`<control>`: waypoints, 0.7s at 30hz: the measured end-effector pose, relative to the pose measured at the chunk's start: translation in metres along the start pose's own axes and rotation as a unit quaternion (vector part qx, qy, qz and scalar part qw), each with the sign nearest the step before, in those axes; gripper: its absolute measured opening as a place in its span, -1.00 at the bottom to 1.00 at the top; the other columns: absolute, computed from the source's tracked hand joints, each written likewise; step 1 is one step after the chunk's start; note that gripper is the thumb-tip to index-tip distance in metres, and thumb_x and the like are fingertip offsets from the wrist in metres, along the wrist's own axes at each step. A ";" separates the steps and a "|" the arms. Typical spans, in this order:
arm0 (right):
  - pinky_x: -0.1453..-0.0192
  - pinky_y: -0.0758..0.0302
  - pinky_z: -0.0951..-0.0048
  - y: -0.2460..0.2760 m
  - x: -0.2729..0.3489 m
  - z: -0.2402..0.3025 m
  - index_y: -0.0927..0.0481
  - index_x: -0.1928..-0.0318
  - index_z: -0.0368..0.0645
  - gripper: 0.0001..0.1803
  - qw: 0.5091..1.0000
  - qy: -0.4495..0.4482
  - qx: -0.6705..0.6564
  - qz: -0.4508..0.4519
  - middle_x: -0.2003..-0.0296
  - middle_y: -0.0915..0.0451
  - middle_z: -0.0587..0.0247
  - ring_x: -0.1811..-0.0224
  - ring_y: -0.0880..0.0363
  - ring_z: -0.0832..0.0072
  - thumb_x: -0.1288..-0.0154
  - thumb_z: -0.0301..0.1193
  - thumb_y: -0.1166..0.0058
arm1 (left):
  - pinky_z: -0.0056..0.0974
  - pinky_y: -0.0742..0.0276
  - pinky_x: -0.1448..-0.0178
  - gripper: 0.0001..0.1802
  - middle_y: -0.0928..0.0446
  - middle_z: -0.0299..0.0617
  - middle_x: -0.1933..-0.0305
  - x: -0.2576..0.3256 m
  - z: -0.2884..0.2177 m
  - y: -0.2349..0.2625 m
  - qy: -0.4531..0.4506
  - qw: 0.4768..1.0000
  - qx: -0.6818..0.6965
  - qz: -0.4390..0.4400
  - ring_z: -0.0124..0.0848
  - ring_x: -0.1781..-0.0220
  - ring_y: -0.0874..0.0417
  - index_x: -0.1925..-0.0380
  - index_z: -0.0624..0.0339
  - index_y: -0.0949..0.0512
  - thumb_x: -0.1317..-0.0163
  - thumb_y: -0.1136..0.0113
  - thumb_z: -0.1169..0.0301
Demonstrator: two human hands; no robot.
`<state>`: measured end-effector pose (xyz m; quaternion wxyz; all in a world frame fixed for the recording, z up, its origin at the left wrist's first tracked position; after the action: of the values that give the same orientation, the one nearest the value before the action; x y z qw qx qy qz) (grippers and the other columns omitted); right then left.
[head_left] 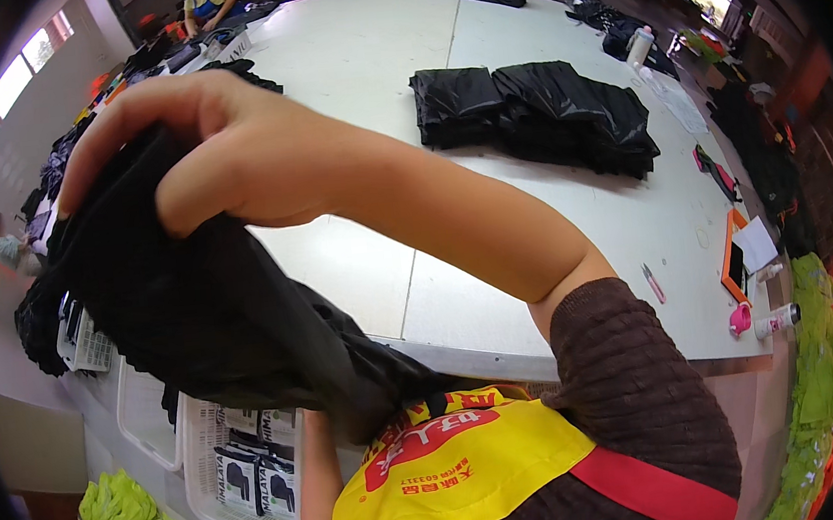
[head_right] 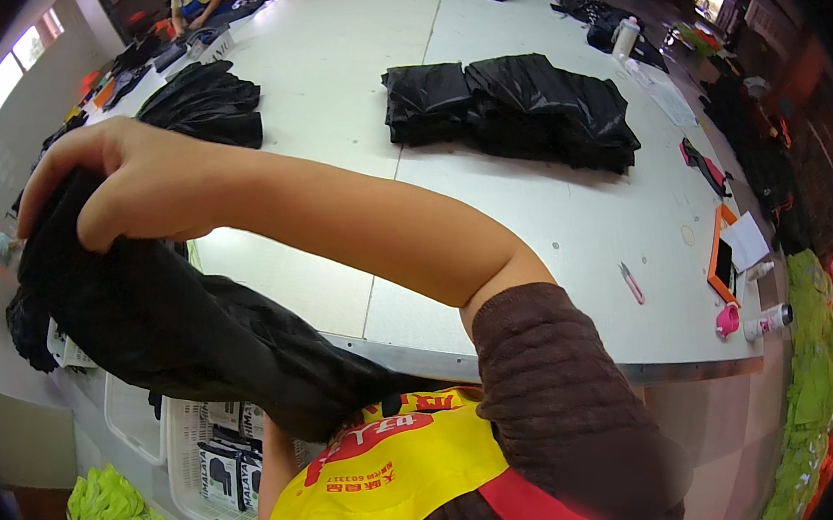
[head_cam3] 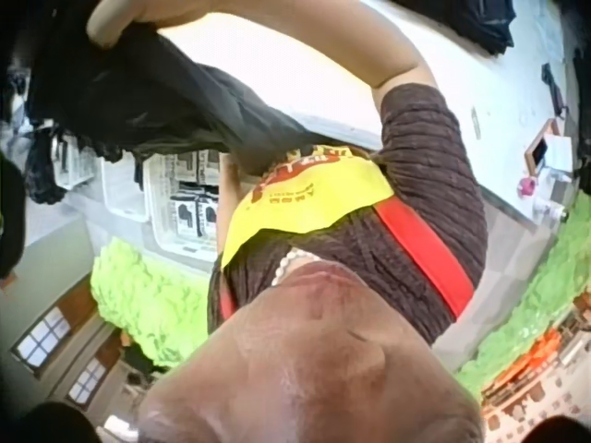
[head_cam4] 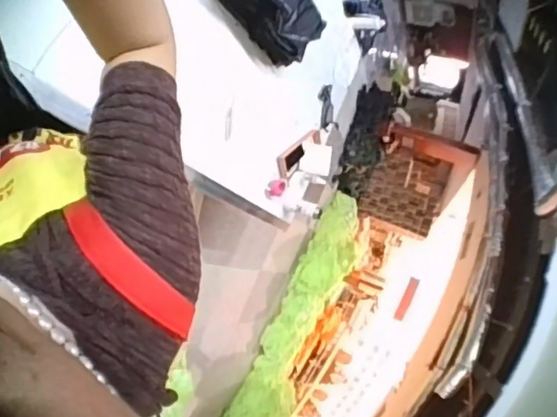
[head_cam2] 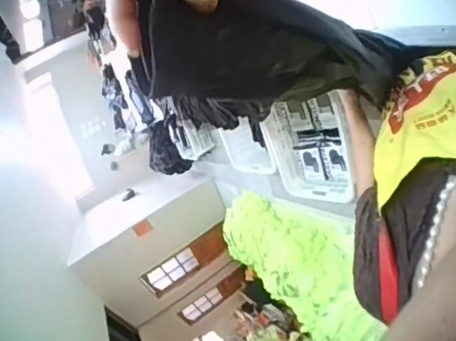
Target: The person repeatedly picks up black trousers from a pile, unfolds them, and folds them into a compact rectangle on a white table. The folded trousers are stacked in a neat pile as the process continues.
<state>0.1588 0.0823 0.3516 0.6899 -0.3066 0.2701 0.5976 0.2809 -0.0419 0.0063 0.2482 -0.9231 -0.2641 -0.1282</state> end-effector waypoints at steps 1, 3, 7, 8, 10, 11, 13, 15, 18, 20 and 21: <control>-0.08 -0.45 0.52 0.003 -0.001 0.002 -0.65 0.21 -0.20 -0.53 1.000 0.013 0.004 -0.001 0.17 -0.58 0.11 0.07 -0.53 0.28 0.28 -0.67 0.03 | -0.19 -0.29 -0.26 -0.33 -0.40 -0.12 -0.17 0.007 -0.003 0.001 0.009 1.000 -0.002 0.003 -0.28 -0.16 -0.40 -0.19 0.21 -0.33 -0.31 0.18 -0.10; -0.09 -0.43 0.51 0.010 0.000 0.008 -0.62 0.19 -0.20 -0.51 1.000 0.014 0.005 -0.006 0.19 -0.57 0.17 0.08 -0.52 0.36 0.28 -0.66 0.08 | -0.19 -0.28 -0.27 -0.32 -0.39 -0.13 -0.19 0.023 -0.003 -0.002 0.046 0.999 -0.005 0.029 -0.28 -0.18 -0.40 -0.20 0.20 -0.32 -0.30 0.17 -0.11; -0.20 -0.42 0.40 0.038 0.009 0.014 -0.52 0.06 -0.26 -0.41 0.995 -0.037 0.090 -0.007 0.10 -0.53 0.15 0.00 -0.52 0.37 0.29 -0.69 0.11 | -0.17 -0.27 -0.29 -0.30 -0.36 -0.13 -0.22 0.081 -0.024 -0.011 0.172 0.979 -0.008 0.105 -0.27 -0.21 -0.38 -0.21 0.20 -0.31 -0.29 0.16 -0.13; -0.20 -0.42 0.39 0.042 0.012 0.016 -0.51 0.05 -0.25 -0.42 0.993 -0.056 0.102 -0.008 0.08 -0.52 0.15 -0.01 -0.51 0.36 0.27 -0.70 0.10 | -0.17 -0.26 -0.29 -0.29 -0.36 -0.13 -0.23 0.088 -0.030 -0.014 0.197 0.973 0.000 0.121 -0.27 -0.22 -0.38 -0.21 0.20 -0.31 -0.28 0.16 -0.14; -0.18 -0.43 0.36 0.046 0.011 0.012 -0.47 -0.01 -0.19 -0.42 0.997 -0.069 0.044 0.007 0.06 -0.50 0.18 -0.01 -0.50 0.37 0.17 -0.69 0.03 | -0.16 -0.26 -0.30 -0.28 -0.34 -0.13 -0.25 0.091 -0.028 -0.003 0.174 0.976 0.082 0.107 -0.26 -0.23 -0.37 -0.22 0.19 -0.30 -0.28 0.15 -0.15; -0.19 -0.44 0.31 0.046 0.009 0.017 -0.51 0.02 -0.16 -0.47 0.997 -0.070 0.028 -0.001 0.07 -0.50 0.16 0.00 -0.50 0.31 0.14 -0.67 0.01 | -0.17 -0.16 -0.36 -0.30 -0.27 -0.16 -0.31 0.079 -0.024 0.022 0.105 0.971 0.181 0.114 -0.26 -0.30 -0.28 -0.25 0.14 -0.25 -0.28 0.13 -0.13; -0.17 -0.46 0.24 0.052 0.007 0.030 -0.53 0.02 -0.10 -0.55 0.997 -0.052 0.058 0.009 0.04 -0.48 0.14 -0.01 -0.48 0.23 0.03 -0.57 -0.09 | -0.16 -0.07 -0.42 -0.28 -0.19 -0.20 -0.36 0.064 -0.034 0.067 -0.034 0.948 0.280 0.149 -0.25 -0.38 -0.18 -0.29 0.08 -0.20 -0.27 0.09 -0.13; 0.09 -0.43 0.50 0.063 0.001 0.050 -0.49 0.03 -0.22 -0.49 0.980 -0.146 0.125 -0.056 0.19 -0.48 0.27 0.13 -0.43 0.45 0.14 -0.64 -0.10 | -0.14 -0.06 -0.42 -0.24 -0.20 -0.21 -0.36 0.066 -0.064 0.110 -0.148 0.962 0.217 0.079 -0.24 -0.38 -0.17 -0.29 0.09 -0.19 -0.24 0.07 -0.16; -0.02 -0.36 0.60 0.083 -0.005 0.094 -0.59 0.31 -0.27 -0.81 0.727 0.044 0.682 -0.065 0.10 -0.48 0.29 0.03 -0.36 0.51 0.04 -0.63 -0.11 | -0.14 -0.11 -0.40 -0.24 -0.27 -0.18 -0.32 0.089 -0.113 0.140 -0.212 0.972 0.064 -0.075 -0.23 -0.35 -0.24 -0.28 0.15 -0.21 -0.25 0.08 -0.16; -0.03 -0.37 0.56 0.091 -0.012 0.119 -0.56 0.24 -0.27 -0.77 0.686 0.073 0.719 -0.086 0.09 -0.49 0.26 0.02 -0.39 0.48 -0.02 -0.56 -0.12 | -0.17 -0.24 -0.33 -0.25 -0.32 -0.19 -0.28 0.127 -0.165 0.133 -0.305 0.949 0.027 -0.075 -0.22 -0.27 -0.35 -0.26 0.18 -0.23 -0.26 0.09 -0.15; -0.03 -0.38 0.54 0.099 -0.013 0.126 -0.55 0.20 -0.27 -0.75 0.675 0.076 0.730 -0.068 0.09 -0.49 0.25 0.02 -0.40 0.47 -0.04 -0.52 -0.12 | -0.17 -0.30 -0.29 -0.26 -0.34 -0.16 -0.26 0.140 -0.183 0.114 -0.334 0.940 0.051 -0.048 -0.21 -0.22 -0.40 -0.24 0.20 -0.25 -0.27 0.09 -0.14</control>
<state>0.0598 0.1769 0.4352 0.7100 0.2330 0.6505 0.1359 0.4401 -0.1630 0.1672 0.1865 -0.8850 -0.3824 0.1891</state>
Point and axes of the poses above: each hand's wrist, its own x-axis away from the middle knuckle, its own y-axis out of the back of the hand, z = x × y, the point moved 1 cm from there along -x, towards the middle knuckle
